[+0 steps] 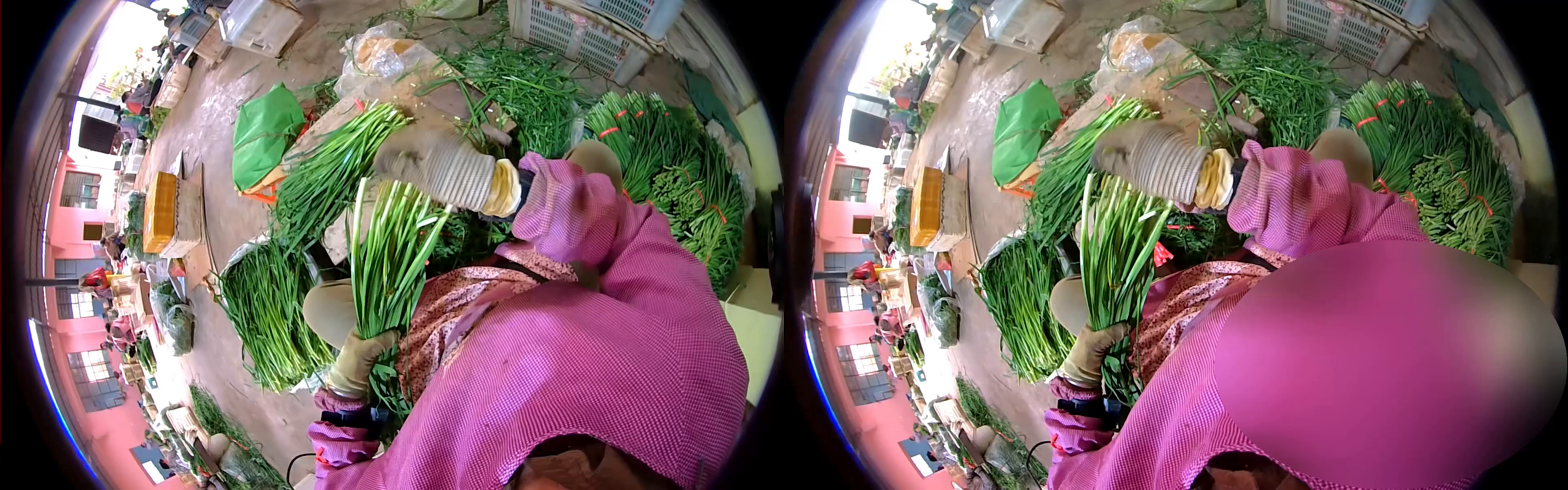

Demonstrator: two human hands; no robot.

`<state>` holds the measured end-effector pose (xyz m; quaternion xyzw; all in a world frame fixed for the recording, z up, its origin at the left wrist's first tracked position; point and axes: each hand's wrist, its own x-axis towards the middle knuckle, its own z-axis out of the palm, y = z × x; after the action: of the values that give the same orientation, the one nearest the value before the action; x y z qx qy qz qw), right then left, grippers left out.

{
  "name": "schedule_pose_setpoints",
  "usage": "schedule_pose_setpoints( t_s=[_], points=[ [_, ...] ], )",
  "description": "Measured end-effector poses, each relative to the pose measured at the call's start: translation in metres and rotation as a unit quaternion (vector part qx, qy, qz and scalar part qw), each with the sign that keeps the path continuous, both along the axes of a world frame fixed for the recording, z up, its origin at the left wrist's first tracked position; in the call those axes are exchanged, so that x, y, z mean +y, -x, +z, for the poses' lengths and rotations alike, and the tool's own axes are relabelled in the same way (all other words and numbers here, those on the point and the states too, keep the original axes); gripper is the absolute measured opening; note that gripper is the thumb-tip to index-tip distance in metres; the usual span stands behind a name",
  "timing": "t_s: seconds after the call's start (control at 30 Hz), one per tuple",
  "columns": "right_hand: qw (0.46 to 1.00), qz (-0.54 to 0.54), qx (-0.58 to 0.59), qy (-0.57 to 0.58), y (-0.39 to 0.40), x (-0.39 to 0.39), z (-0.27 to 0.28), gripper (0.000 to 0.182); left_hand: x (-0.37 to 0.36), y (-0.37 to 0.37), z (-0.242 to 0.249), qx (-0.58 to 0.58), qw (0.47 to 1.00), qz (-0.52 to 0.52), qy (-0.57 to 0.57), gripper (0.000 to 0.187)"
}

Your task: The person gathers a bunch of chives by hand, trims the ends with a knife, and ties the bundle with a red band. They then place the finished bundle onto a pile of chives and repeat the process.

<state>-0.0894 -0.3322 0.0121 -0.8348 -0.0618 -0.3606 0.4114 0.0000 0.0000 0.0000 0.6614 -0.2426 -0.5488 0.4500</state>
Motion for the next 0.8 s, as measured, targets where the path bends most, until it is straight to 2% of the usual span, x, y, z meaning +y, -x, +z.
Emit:
schedule_pose_setpoints(
  t_s=[0.07, 0.1, 0.13, 0.17, 0.2, 0.23, 0.3, 0.33, 0.4, 0.43, 0.5, 0.57, 0.6, 0.63, 0.7, 0.73, 0.8],
  points=[
    [0.976, -0.108, 0.091, -0.164, 0.025, 0.011, 0.028, 0.05, -0.001, 0.007, 0.003, -0.018, 1.0, 0.02, 0.005, 0.039],
    [0.972, -0.109, 0.112, -0.178, 0.036, 0.021, 0.032, 0.05, 0.005, 0.018, 0.006, 0.001, 1.0, 0.021, -0.012, 0.039],
    [0.962, -0.114, 0.247, -0.013, 0.041, 0.025, 0.039, 0.052, 0.004, 0.022, 0.006, 0.007, 0.999, 0.035, -0.024, 0.04],
    [0.91, -0.114, 0.37, 0.15, 0.045, 0.031, 0.041, 0.054, 0.002, 0.027, 0.007, 0.012, 0.998, 0.049, -0.037, 0.042],
    [0.896, -0.134, 0.335, 0.259, 0.052, 0.044, 0.034, 0.053, 0.0, 0.032, 0.01, 0.007, 0.998, 0.067, -0.016, 0.037],
    [0.907, -0.163, 0.235, 0.309, 0.047, 0.047, -0.003, 0.047, -0.002, 0.033, 0.006, 0.007, 0.998, 0.064, -0.014, 0.037],
    [0.907, -0.106, 0.301, 0.273, 0.044, 0.048, -0.012, 0.037, 0.002, 0.035, -0.008, 0.017, 0.996, 0.089, -0.008, 0.039],
    [0.908, -0.106, 0.301, 0.272, 0.044, 0.045, -0.011, 0.037, 0.004, 0.037, -0.013, 0.075, 0.991, 0.111, -0.027, 0.042],
    [0.893, -0.213, 0.239, 0.316, 0.048, 0.032, -0.003, 0.024, 0.008, 0.048, -0.013, 0.097, 0.987, 0.129, -0.023, 0.045],
    [0.856, -0.27, 0.242, 0.369, 0.051, 0.02, 0.011, 0.015, 0.009, 0.052, -0.012, 0.119, 0.982, 0.146, -0.015, 0.047],
    [0.844, -0.356, 0.22, 0.336, 0.059, -0.024, 0.012, 0.014, 0.014, 0.056, -0.019, 0.152, 0.973, 0.166, -0.053, 0.051],
    [0.881, -0.404, 0.174, 0.178, 0.068, -0.049, 0.025, 0.026, 0.008, 0.07, -0.017, 0.143, 0.967, 0.208, -0.029, 0.05],
    [0.917, -0.378, 0.127, -0.025, 0.076, -0.051, 0.035, 0.029, 0.011, 0.072, -0.023, 0.156, 0.962, 0.222, -0.034, 0.051],
    [0.909, -0.411, 0.067, -0.016, 0.077, -0.072, 0.036, 0.032, 0.009, 0.076, -0.021, 0.157, 0.962, 0.223, -0.034, 0.051],
    [0.854, -0.518, 0.052, -0.005, 0.099, -0.089, 0.05, 0.029, 0.003, 0.082, -0.011, 0.181, 0.952, 0.243, -0.05, 0.049],
    [0.855, -0.517, 0.051, -0.004, 0.108, -0.093, 0.052, 0.029, 0.005, 0.081, -0.016, 0.154, 0.962, 0.223, -0.028, 0.049],
    [0.846, -0.513, 0.089, 0.118, 0.121, -0.099, 0.054, 0.03, 0.005, 0.082, -0.021, 0.158, 0.958, 0.237, -0.015, 0.049]
  ],
)
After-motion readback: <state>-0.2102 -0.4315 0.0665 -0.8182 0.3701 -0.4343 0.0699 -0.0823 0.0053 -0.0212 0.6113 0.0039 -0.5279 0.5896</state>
